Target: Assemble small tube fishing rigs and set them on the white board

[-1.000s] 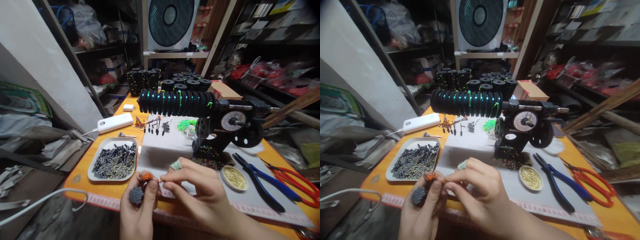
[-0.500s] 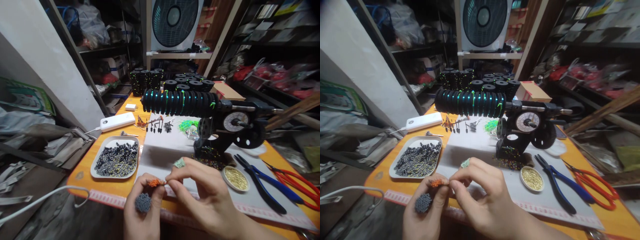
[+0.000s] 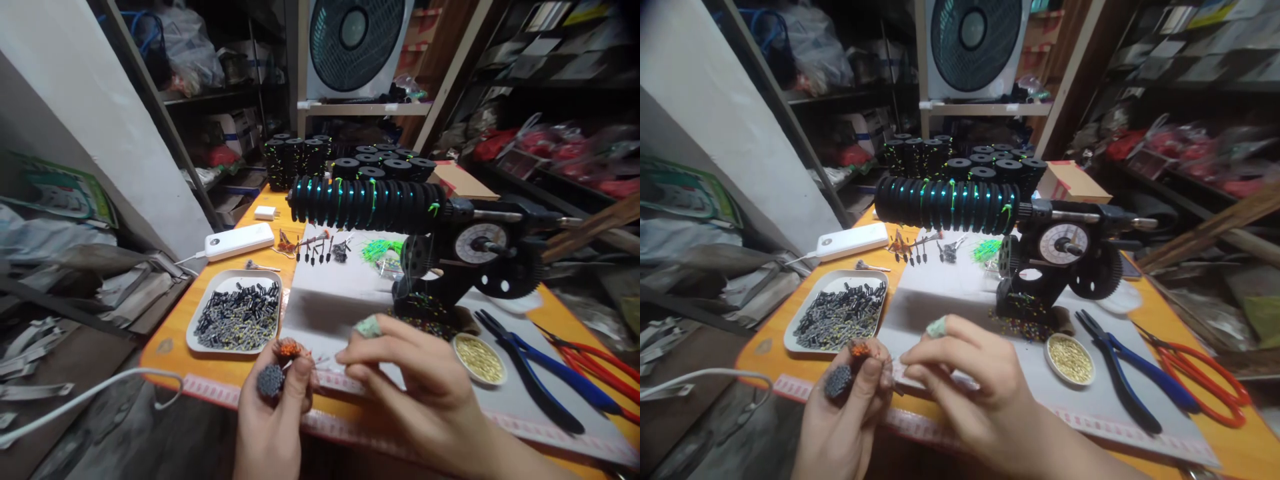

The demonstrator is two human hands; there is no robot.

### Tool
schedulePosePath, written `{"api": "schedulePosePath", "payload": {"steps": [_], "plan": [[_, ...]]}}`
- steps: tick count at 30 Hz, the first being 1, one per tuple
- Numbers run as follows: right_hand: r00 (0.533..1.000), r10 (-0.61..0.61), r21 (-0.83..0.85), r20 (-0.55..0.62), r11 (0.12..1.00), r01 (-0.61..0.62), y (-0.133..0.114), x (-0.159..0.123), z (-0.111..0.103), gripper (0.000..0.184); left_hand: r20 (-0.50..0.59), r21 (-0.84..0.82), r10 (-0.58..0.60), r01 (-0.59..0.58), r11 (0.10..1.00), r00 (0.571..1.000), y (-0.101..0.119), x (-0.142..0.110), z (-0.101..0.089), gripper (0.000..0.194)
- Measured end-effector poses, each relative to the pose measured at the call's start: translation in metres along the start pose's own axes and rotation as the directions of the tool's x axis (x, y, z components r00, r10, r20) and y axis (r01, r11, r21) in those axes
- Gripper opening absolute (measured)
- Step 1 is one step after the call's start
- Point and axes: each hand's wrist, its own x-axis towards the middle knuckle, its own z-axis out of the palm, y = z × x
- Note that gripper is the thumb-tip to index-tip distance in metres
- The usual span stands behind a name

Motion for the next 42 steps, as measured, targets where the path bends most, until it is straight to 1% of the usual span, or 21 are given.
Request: {"api": "schedulePosePath", "payload": {"steps": [3, 5, 6, 9, 12, 14, 16, 21, 24, 26, 28, 30, 33, 35, 39, 42], "plan": [[0.996, 0.075, -0.063, -0.038, 0.995, -0.077, 0.004, 0.001, -0.004, 0.014, 0.057, 0.039, -0.047, 0.044, 0.998, 0.997, 0.002, 0.0, -0.006, 0.034], [0.996, 0.084, -0.083, -0.007, 0.993, -0.085, 0.006, 0.001, -0.006, 0.013, 0.082, 0.071, -0.043, 0.037, 0.997, 0.996, 0.003, 0.0, -0.008, 0.034], [0.997, 0.08, -0.084, 0.012, 0.993, -0.078, 0.007, 0.001, -0.007, 0.013, 0.087, 0.09, -0.018, 0.01, 0.996, 0.996, 0.004, 0.0, -0.008, 0.033], [0.998, 0.029, -0.085, 0.06, 0.996, -0.024, 0.01, 0.001, -0.008, 0.018, 0.068, 0.18, 0.125, -0.136, 0.974, 0.99, 0.005, -0.001, -0.008, 0.032], [0.994, -0.001, -0.097, 0.111, 0.995, 0.012, 0.01, 0.001, -0.009, 0.023, 0.05, 0.31, 0.289, -0.29, 0.905, 0.956, 0.008, -0.003, -0.007, 0.032], [0.991, 0.01, -0.102, 0.135, 0.995, 0.004, 0.01, 0.002, -0.01, 0.024, 0.06, 0.35, 0.34, -0.339, 0.873, 0.939, 0.01, -0.003, -0.007, 0.033], [0.99, 0.013, -0.101, 0.143, 0.995, 0.001, 0.008, 0.001, -0.01, 0.023, 0.068, 0.357, 0.335, -0.336, 0.871, 0.94, 0.011, -0.004, -0.008, 0.034], [0.988, 0.012, -0.097, 0.153, 0.995, 0.003, 0.007, -0.002, -0.01, 0.023, 0.022, 0.374, 0.247, -0.237, 0.897, 0.969, 0.01, -0.003, -0.011, 0.038], [0.989, 0.01, -0.083, 0.151, 0.997, 0.002, 0.006, -0.001, -0.01, 0.024, 0.042, 0.379, 0.194, -0.195, 0.905, 0.98, 0.008, -0.002, -0.013, 0.037], [0.991, 0.007, -0.047, 0.137, 0.999, -0.001, 0.004, 0.0, -0.008, 0.023, 0.066, 0.377, 0.181, -0.192, 0.906, 0.981, 0.007, -0.001, -0.013, 0.035], [0.994, 0.016, -0.004, 0.111, 1.0, -0.015, 0.001, 0.002, -0.005, 0.018, 0.085, 0.384, 0.208, -0.225, 0.895, 0.974, 0.005, -0.001, -0.01, 0.033], [0.996, 0.031, 0.016, 0.088, 0.999, -0.032, -0.002, 0.003, -0.003, 0.014, 0.115, 0.398, 0.291, -0.312, 0.863, 0.95, 0.003, -0.001, -0.006, 0.03], [0.997, 0.057, -0.012, 0.057, 0.998, -0.057, -0.005, 0.004, 0.0, 0.014, 0.171, 0.398, 0.447, -0.477, 0.784, 0.878, -0.001, -0.002, -0.002, 0.022], [0.996, 0.079, -0.032, 0.041, 0.996, -0.078, -0.007, 0.005, 0.001, 0.014, 0.193, 0.387, 0.515, -0.547, 0.742, 0.835, -0.003, -0.003, 0.0, 0.017], [0.996, 0.09, -0.021, 0.017, 0.996, -0.09, -0.01, 0.006, 0.002, 0.014, 0.139, 0.383, 0.624, -0.623, 0.682, 0.769, -0.004, -0.004, 0.0, 0.016], [0.996, 0.086, -0.017, 0.025, 0.996, -0.086, -0.011, 0.008, 0.001, 0.014, 0.102, 0.4, 0.688, -0.663, 0.633, 0.719, -0.005, -0.003, 0.0, 0.017]]}}
